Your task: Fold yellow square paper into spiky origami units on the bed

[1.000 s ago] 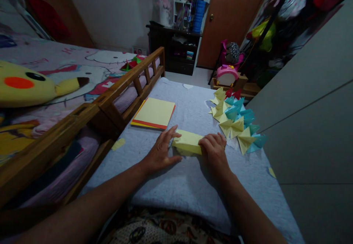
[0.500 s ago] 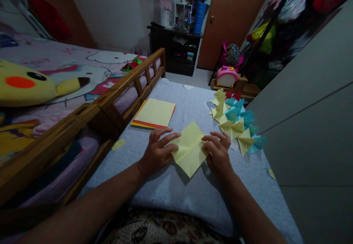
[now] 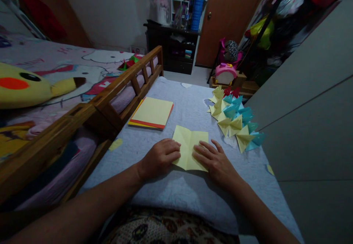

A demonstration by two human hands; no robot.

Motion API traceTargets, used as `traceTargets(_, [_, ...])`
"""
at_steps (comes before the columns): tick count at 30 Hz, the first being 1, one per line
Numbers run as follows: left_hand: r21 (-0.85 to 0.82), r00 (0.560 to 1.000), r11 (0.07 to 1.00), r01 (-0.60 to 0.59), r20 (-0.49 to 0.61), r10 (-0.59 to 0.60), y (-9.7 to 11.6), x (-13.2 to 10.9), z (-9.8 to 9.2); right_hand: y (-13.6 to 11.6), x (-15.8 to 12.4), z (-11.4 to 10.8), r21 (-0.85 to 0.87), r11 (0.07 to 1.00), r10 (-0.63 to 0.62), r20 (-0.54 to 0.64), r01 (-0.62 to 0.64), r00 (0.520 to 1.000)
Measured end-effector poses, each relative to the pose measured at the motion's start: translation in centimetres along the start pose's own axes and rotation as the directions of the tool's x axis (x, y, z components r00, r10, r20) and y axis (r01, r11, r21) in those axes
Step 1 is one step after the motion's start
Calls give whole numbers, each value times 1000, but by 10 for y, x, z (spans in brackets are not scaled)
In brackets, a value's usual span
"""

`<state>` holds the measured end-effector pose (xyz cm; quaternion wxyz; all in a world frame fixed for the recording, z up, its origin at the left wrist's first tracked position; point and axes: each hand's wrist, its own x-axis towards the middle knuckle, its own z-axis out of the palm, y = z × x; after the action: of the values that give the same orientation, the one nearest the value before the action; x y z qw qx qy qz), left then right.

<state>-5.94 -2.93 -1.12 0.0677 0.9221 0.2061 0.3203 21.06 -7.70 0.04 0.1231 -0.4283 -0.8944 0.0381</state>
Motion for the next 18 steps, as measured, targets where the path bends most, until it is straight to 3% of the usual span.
traceTargets(4, [-180,996,981,79,49,-71,-6,0,3,2,-6,3,89,995,35,18,-37,999])
traceTargets(9, [-236,974,945,227,64,-218,-9,0,1,4,-6,3,316,946,115,-94,-80,989])
traceTargets(13, [-354,895,828,435,74,-439,-5,2,-1,4,-3,-1,509,818,351,-74,-267,934])
traceTargets(18, [-436,853,748,500,98,-513,2,1,0,0,2,-1,659,625,538,26,-419,843])
